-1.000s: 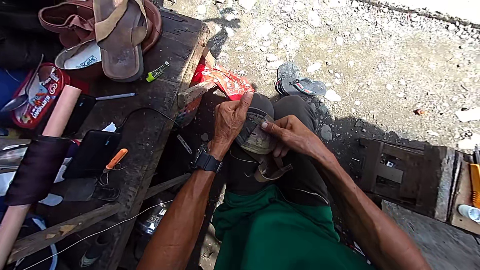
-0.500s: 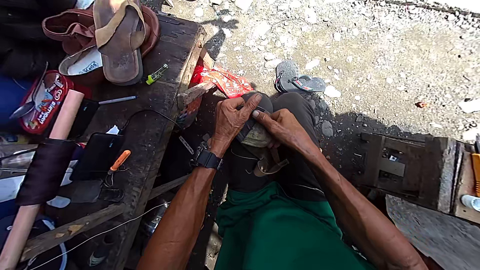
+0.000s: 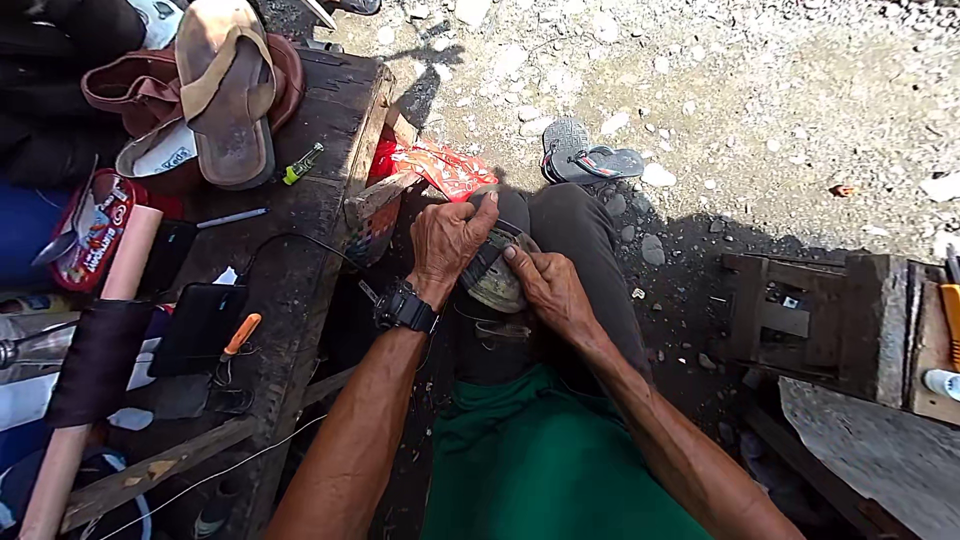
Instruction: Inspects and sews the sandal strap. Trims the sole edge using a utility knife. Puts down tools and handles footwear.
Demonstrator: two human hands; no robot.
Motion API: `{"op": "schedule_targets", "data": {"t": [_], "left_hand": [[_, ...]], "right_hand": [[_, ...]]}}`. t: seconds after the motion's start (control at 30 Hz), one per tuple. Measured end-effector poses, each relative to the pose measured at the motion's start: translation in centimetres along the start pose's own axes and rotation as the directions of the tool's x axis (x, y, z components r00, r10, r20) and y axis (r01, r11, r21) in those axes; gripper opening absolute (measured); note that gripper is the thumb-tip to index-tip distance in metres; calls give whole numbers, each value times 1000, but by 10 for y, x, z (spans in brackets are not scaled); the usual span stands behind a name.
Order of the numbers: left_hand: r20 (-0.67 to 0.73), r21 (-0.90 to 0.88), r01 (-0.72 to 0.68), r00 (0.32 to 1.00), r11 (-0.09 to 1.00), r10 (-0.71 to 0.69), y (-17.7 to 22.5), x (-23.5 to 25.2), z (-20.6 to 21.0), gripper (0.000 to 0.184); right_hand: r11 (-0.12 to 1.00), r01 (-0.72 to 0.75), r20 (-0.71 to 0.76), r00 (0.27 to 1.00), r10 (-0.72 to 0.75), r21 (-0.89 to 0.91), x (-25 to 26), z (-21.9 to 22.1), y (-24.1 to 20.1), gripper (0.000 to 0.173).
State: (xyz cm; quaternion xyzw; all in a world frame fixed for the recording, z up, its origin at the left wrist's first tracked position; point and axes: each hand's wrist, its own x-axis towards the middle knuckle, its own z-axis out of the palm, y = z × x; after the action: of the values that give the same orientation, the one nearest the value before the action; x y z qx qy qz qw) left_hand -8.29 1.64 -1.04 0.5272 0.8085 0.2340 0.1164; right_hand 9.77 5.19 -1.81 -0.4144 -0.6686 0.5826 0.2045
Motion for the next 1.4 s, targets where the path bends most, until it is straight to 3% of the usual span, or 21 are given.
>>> {"op": "schedule_targets", "data": {"t": [0.3, 0.53, 0.7, 0.77, 0.87, 0.93, 0.97, 1.03, 1.1, 1.17, 1.2, 1.23, 1.3, 1.4], "left_hand": [[-56, -14, -11, 998, 1000, 10, -4, 5, 15, 63], [-53, -68, -40, 998, 997, 36, -2, 0, 18, 63], [44, -255, -22, 998, 967, 35, 10, 6, -1, 68], [30, -281, -35, 999, 959, 45, 25, 11, -14, 67], [-57, -303, -158, 987, 940, 147, 60, 19, -41, 62], [-90, -322, -298, 955, 898, 284, 91, 27, -70, 60], [-80, -327, -373, 926, 868, 368, 109, 32, -87, 60], [-28, -328, -531, 832, 781, 554, 147, 43, -118, 61], [18, -300, -708, 666, 639, 746, 183, 56, -129, 61], [57, -219, -862, 457, 458, 888, 215, 70, -115, 61], [96, -155, -907, 381, 391, 920, 227, 73, -103, 60], [169, -73, -928, 350, 366, 921, 237, 73, -91, 59], [323, 21, -908, 402, 419, 857, 239, 63, -64, 73], [494, 37, -768, 570, 639, 657, 197, 38, -32, 101]], "right_hand": [[994, 98, -125, 987, -103, -46, -26, 2, 13, 53], [994, 89, -168, 981, -99, -70, -37, 2, 18, 55], [993, -93, 58, 994, 89, 67, -24, -27, 1, 53], [993, -54, 28, 998, 57, -105, -22, -44, -8, 51], [904, 64, -208, 964, -165, -423, -29, -76, -33, 58], [882, 138, -209, 944, -254, -450, -36, -100, -57, 70], [895, 170, -174, 950, -260, -412, -41, -112, -70, 72], [932, 259, -129, 946, -298, -253, -55, -131, -92, 54], [943, 333, -131, 935, -331, -2, -74, -134, -102, 31], [894, 399, -218, 909, -355, 204, -91, -121, -94, 24], [866, 418, -290, 895, -340, 275, -98, -111, -85, 24], [842, 426, -370, 879, -300, 330, -102, -100, -73, 23], [806, 421, -507, 843, -179, 416, -107, -80, -46, 25], [762, 395, -615, 788, 6, 513, -102, -51, -16, 30]]}}
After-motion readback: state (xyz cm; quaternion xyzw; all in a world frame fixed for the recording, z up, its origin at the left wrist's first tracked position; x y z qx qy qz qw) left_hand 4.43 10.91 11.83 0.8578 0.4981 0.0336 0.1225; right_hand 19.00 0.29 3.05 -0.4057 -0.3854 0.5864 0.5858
